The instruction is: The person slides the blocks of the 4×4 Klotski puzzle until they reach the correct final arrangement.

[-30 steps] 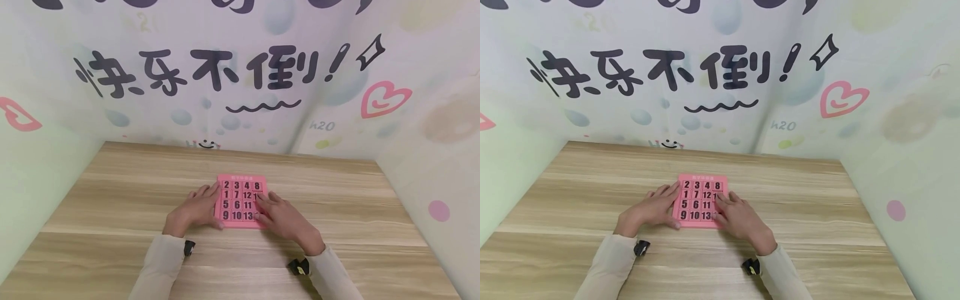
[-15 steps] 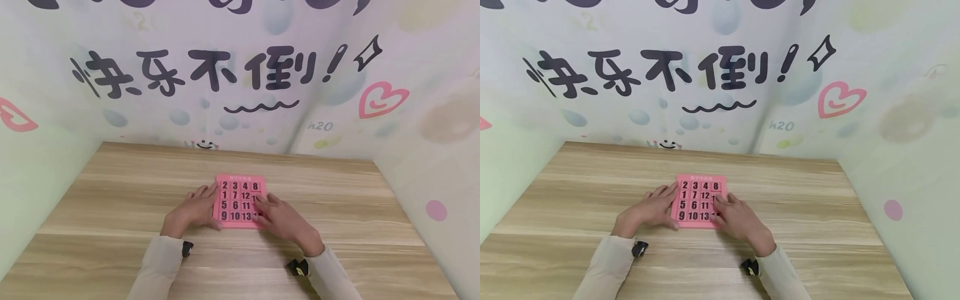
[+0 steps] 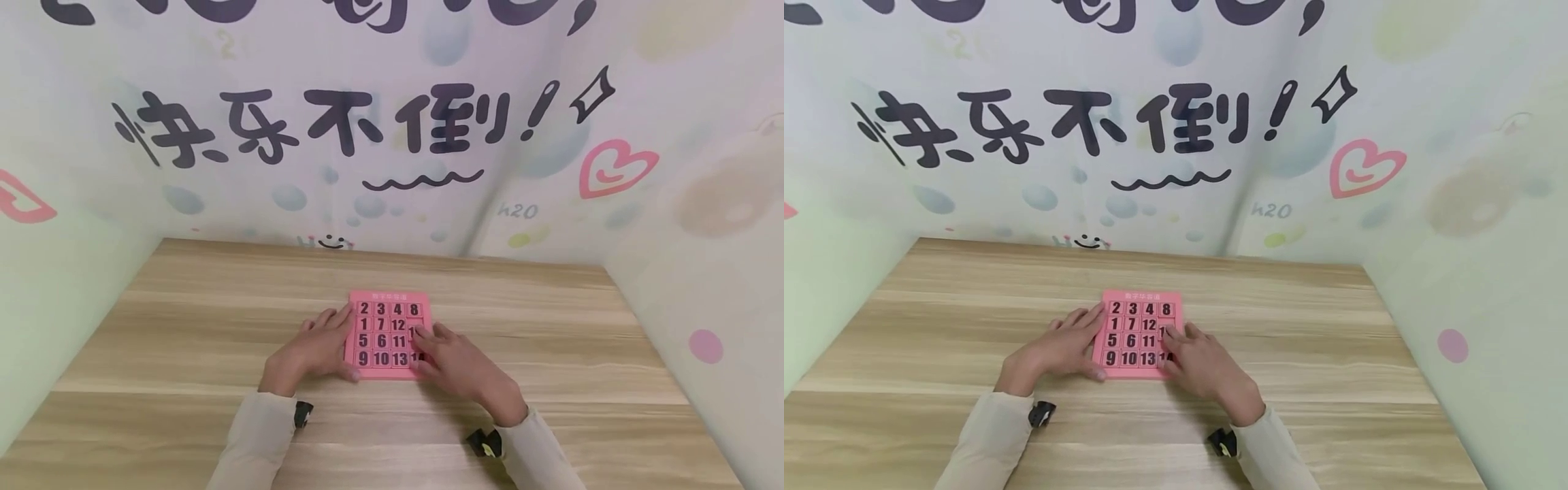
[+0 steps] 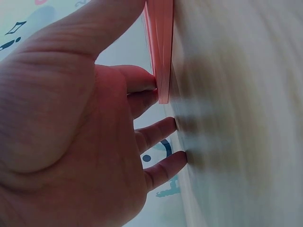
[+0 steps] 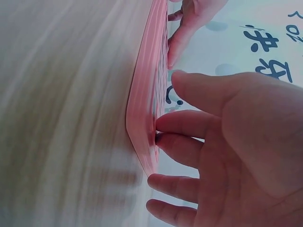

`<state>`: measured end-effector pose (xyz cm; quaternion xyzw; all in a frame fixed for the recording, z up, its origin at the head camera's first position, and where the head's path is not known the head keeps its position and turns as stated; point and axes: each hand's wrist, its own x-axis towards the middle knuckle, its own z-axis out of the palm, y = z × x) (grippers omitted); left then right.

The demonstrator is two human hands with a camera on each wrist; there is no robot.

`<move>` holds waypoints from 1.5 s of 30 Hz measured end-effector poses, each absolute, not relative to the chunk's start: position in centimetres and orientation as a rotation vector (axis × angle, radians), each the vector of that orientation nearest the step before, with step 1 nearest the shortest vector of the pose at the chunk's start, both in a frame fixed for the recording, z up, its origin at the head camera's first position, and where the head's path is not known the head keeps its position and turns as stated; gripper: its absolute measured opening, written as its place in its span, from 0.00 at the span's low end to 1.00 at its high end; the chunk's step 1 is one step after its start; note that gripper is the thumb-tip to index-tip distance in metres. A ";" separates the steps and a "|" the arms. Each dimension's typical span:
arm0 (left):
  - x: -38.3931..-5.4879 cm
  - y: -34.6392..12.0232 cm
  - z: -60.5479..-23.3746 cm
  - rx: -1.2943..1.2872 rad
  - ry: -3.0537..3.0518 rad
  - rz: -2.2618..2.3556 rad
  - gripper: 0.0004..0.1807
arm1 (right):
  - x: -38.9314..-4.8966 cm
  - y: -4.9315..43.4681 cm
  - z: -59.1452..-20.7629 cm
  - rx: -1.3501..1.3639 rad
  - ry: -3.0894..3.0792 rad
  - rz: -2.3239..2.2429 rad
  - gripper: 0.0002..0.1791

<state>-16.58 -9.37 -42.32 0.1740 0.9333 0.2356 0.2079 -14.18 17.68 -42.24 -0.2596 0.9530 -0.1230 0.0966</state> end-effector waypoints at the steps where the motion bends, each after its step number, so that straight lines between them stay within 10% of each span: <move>1: -16.6 -9.3 -42.4 0.484 2.597 0.658 0.65 | -14.1 17.7 -42.2 -0.766 2.823 -0.364 0.29; 45: -16.7 -9.4 -42.3 0.525 2.599 0.611 0.66 | -13.5 17.8 -41.3 -0.822 2.780 -0.335 0.29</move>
